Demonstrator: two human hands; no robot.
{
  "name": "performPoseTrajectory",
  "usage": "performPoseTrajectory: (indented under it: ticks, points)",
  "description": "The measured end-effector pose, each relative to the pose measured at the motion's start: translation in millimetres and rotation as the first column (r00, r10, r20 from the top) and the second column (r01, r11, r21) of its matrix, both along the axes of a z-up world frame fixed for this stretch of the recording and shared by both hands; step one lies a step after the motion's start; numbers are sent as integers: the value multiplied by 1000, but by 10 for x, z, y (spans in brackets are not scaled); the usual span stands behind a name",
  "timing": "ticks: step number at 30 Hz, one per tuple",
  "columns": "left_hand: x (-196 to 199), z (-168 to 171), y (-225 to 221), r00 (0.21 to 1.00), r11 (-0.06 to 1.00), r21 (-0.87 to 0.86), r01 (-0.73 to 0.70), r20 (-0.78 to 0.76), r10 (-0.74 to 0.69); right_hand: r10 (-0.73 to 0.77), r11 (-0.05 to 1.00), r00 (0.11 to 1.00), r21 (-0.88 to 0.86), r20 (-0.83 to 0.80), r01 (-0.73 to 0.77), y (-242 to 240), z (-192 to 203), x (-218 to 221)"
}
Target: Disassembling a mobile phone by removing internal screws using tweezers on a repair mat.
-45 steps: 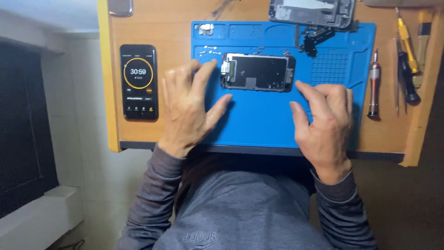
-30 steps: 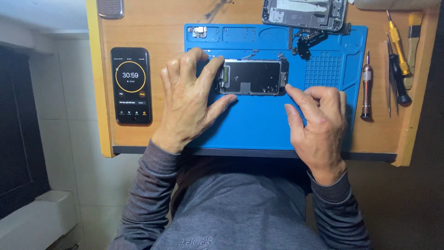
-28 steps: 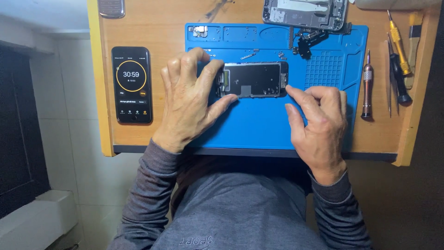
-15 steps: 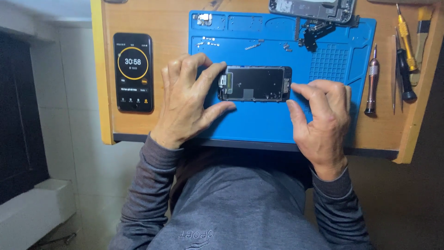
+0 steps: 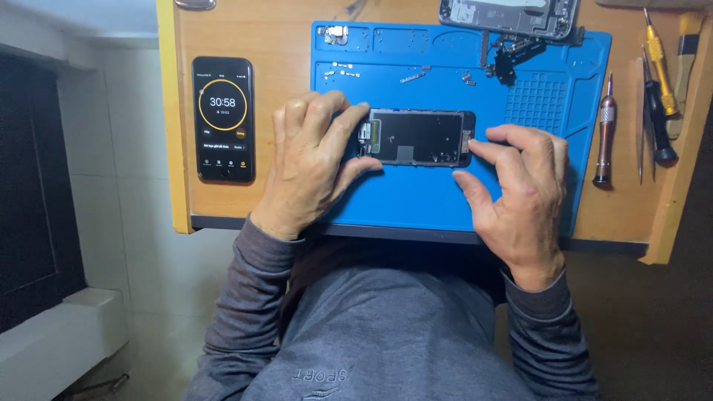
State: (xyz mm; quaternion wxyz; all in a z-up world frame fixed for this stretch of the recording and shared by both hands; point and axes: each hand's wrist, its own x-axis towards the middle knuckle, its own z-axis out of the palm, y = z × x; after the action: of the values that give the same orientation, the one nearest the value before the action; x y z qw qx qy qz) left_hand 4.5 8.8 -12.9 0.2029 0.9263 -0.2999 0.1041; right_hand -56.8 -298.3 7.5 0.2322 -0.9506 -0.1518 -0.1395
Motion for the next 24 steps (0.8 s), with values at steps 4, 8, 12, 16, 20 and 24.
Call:
performPoseTrajectory:
  ticks: [4,8,12,16,20,24]
  points:
    - [20,83,0,999,999,-43,13,-32,-14,-20,1000,1000,-15,-7,20,4,-12,16]
    - [63,140,-33,984,989,-146,-30,-180,4,-23,993,998,-118,-54,16,28,-5,58]
    - [93,128,-25,981,981,-192,-27,-193,-11,2,979,998,-205,-69,-16,61,21,128]
    - [54,148,-24,985,981,-188,-34,-174,1,6,983,996,-184,-90,-22,91,61,213]
    - [45,137,-26,988,992,-119,-28,-154,9,23,993,995,-113,-96,-34,71,50,273]
    - [70,176,-49,991,992,-128,8,-128,-25,33,996,995,-81,-96,-41,76,52,278]
